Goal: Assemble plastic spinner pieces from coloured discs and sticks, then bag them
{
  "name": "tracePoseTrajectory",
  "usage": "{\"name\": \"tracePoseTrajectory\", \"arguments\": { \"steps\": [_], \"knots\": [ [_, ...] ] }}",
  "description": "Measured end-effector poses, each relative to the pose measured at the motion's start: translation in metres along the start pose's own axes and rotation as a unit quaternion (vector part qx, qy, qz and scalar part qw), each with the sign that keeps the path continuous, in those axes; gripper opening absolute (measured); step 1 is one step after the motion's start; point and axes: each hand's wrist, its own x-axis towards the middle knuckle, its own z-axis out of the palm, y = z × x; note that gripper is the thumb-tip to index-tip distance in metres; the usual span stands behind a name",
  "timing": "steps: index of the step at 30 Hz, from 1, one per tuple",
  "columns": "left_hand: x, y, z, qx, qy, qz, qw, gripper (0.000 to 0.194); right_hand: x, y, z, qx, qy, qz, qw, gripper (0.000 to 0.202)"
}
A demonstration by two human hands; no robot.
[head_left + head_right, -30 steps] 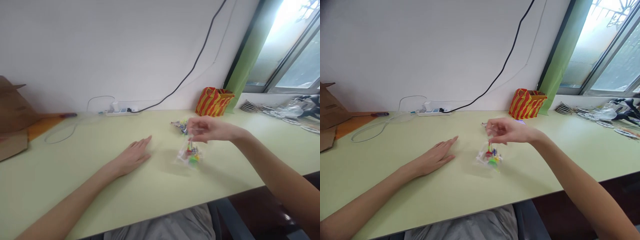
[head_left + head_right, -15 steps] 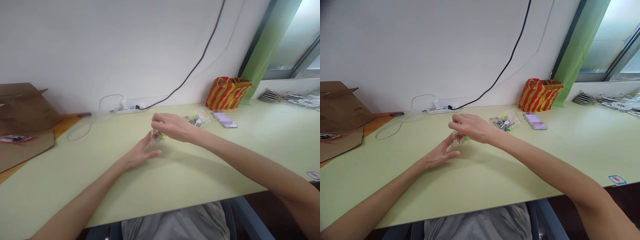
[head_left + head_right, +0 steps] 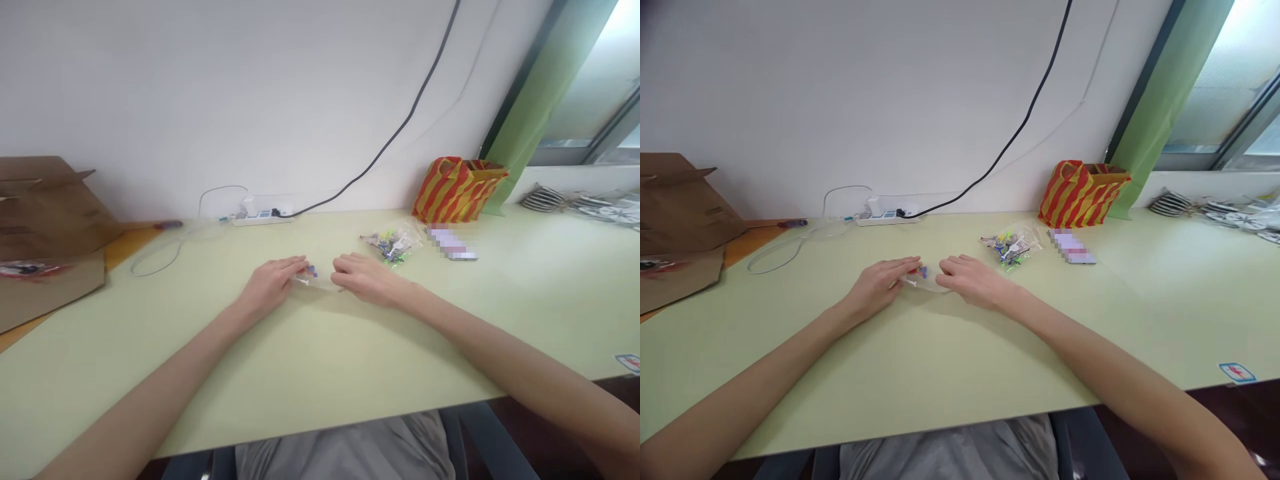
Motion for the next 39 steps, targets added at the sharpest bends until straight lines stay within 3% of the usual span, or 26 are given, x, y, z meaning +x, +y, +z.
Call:
{"name": "tracePoseTrajectory", "arguments": {
  "steps": [3,7,11,14,16,20,22,24,27,31,39],
  "knots": [
    [0.002,0.003,0.003,0.015,-0.028,0.012,0.999,0.057,-0.012,0.008,0.015,0.083,-0.037,0.031,0.995,0.019],
    [0.001,0.007,0.003,-0.004,-0.056,0.006,0.998,0.064,-0.021,0.013,0.027,0.132,-0.021,0.077,0.988,0.036],
    [-0.003,0.000,0.003,-0.068,-0.076,-0.055,0.993,0.074,-0.019,0.010,0.032,0.118,0.010,0.124,0.985,0.047],
    [-0.004,-0.009,0.006,-0.174,-0.038,-0.116,0.977,0.081,-0.018,0.008,0.035,0.130,0.009,0.143,0.981,0.051],
    [-0.002,-0.013,0.009,-0.286,0.025,-0.186,0.940,0.076,-0.019,0.007,0.037,0.138,0.005,0.150,0.979,0.054],
    [0.003,-0.014,0.011,-0.496,0.123,-0.307,0.803,0.059,-0.019,0.004,0.039,0.149,-0.002,0.146,0.978,0.059],
    [0.004,-0.011,0.009,-0.562,0.117,-0.322,0.753,0.045,-0.018,0.002,0.038,0.148,-0.005,0.137,0.979,0.058],
    [0.004,-0.006,0.005,-0.598,0.075,-0.324,0.729,0.036,-0.017,0.000,0.037,0.150,-0.006,0.125,0.981,0.055],
    [0.004,0.001,-0.002,-0.604,0.021,-0.313,0.733,0.034,-0.017,-0.002,0.036,0.164,-0.006,0.104,0.981,0.053],
    [0.003,0.008,-0.008,-0.595,-0.011,-0.294,0.748,0.032,-0.017,-0.002,0.036,0.178,-0.004,0.085,0.980,0.057],
    [0.002,0.008,-0.005,-0.603,0.027,-0.323,0.729,0.031,-0.016,-0.003,0.034,0.174,0.008,0.071,0.982,0.052]
  ]
}}
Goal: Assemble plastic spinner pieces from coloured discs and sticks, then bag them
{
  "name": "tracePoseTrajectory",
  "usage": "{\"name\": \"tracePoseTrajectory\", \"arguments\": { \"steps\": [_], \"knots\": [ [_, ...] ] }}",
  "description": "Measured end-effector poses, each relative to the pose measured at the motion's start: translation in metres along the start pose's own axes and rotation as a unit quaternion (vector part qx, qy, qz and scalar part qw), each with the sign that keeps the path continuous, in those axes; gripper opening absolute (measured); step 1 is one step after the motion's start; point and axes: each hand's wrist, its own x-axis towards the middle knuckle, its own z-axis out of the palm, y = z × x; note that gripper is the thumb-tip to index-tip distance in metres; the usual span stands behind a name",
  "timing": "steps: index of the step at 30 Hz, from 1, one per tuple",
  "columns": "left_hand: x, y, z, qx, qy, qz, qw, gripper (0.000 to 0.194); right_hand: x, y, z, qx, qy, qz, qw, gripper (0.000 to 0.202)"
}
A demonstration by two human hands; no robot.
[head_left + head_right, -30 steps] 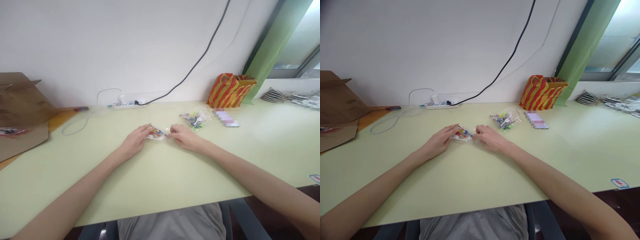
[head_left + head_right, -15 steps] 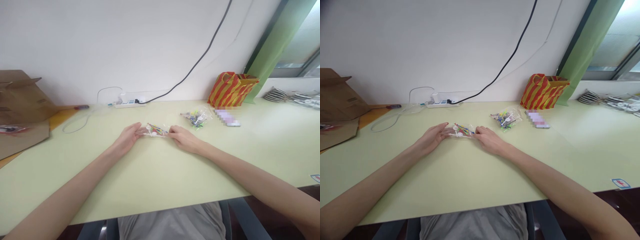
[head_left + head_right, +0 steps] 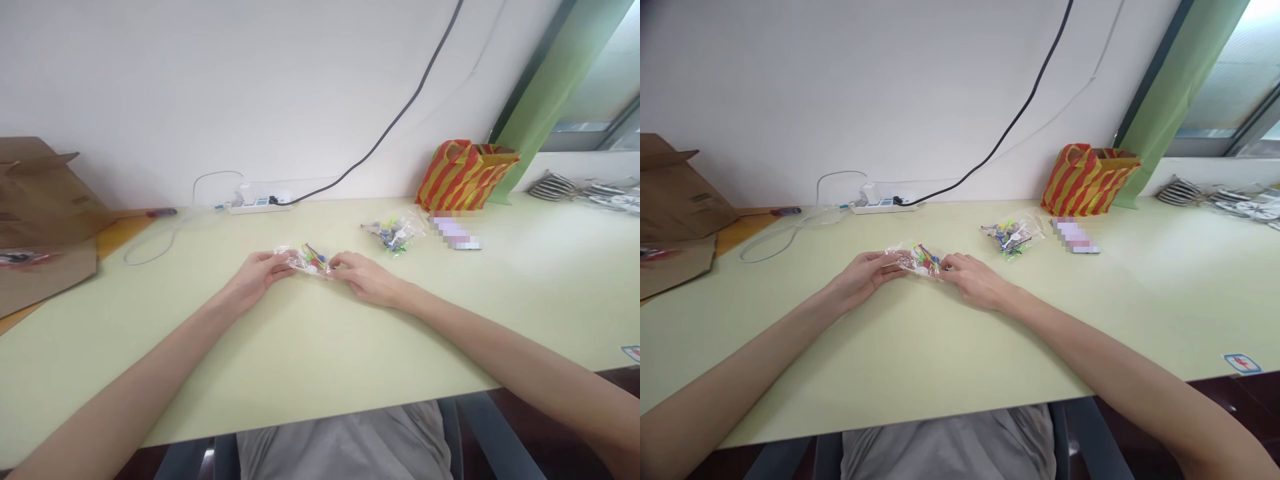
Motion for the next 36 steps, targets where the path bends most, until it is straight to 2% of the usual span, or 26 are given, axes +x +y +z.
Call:
{"name": "tracePoseTrajectory", "arguments": {
  "steps": [3,5,10,14,18,21,25,26,29,32,34,36],
  "knots": [
    [0.000,0.001,0.001,-0.029,0.032,0.023,0.999,0.030,0.000,-0.001,-0.001,-0.003,0.007,0.011,1.000,0.057],
    [-0.001,0.003,0.002,-0.047,0.044,0.064,0.996,0.028,0.000,-0.001,-0.002,0.001,0.013,0.031,0.999,0.058],
    [-0.003,0.014,0.003,-0.090,0.040,0.167,0.981,0.026,0.001,0.002,0.000,0.015,0.024,0.081,0.996,0.041],
    [-0.008,0.022,0.007,-0.095,0.025,0.198,0.975,0.030,0.002,0.005,0.004,0.017,0.039,0.113,0.993,0.037],
    [-0.006,0.029,0.002,-0.114,0.074,0.227,0.964,0.030,0.002,0.004,0.003,0.019,0.054,0.156,0.986,0.033],
    [0.004,0.034,-0.019,-0.151,0.142,0.254,0.945,0.025,0.002,0.003,0.001,0.016,0.054,0.179,0.982,0.033],
    [0.022,0.034,-0.065,-0.147,0.283,0.254,0.913,0.016,0.002,0.003,-0.002,0.008,0.059,0.205,0.977,0.033],
    [0.026,0.032,-0.077,-0.109,0.324,0.232,0.911,0.016,0.002,0.003,-0.002,0.006,0.060,0.209,0.976,0.033],
    [0.034,0.019,-0.106,-0.054,0.375,0.180,0.908,0.046,0.001,0.003,-0.001,0.005,0.064,0.215,0.975,0.034],
    [0.035,0.006,-0.126,0.061,0.431,0.121,0.892,0.068,0.000,0.002,0.000,0.006,0.068,0.222,0.973,0.036],
    [0.033,0.002,-0.134,0.123,0.454,0.111,0.875,0.069,0.000,0.000,0.000,0.009,0.072,0.226,0.972,0.038],
    [0.032,0.002,-0.138,0.281,0.437,0.117,0.847,0.061,0.000,-0.001,0.000,0.012,0.081,0.226,0.971,0.039]
  ]
}}
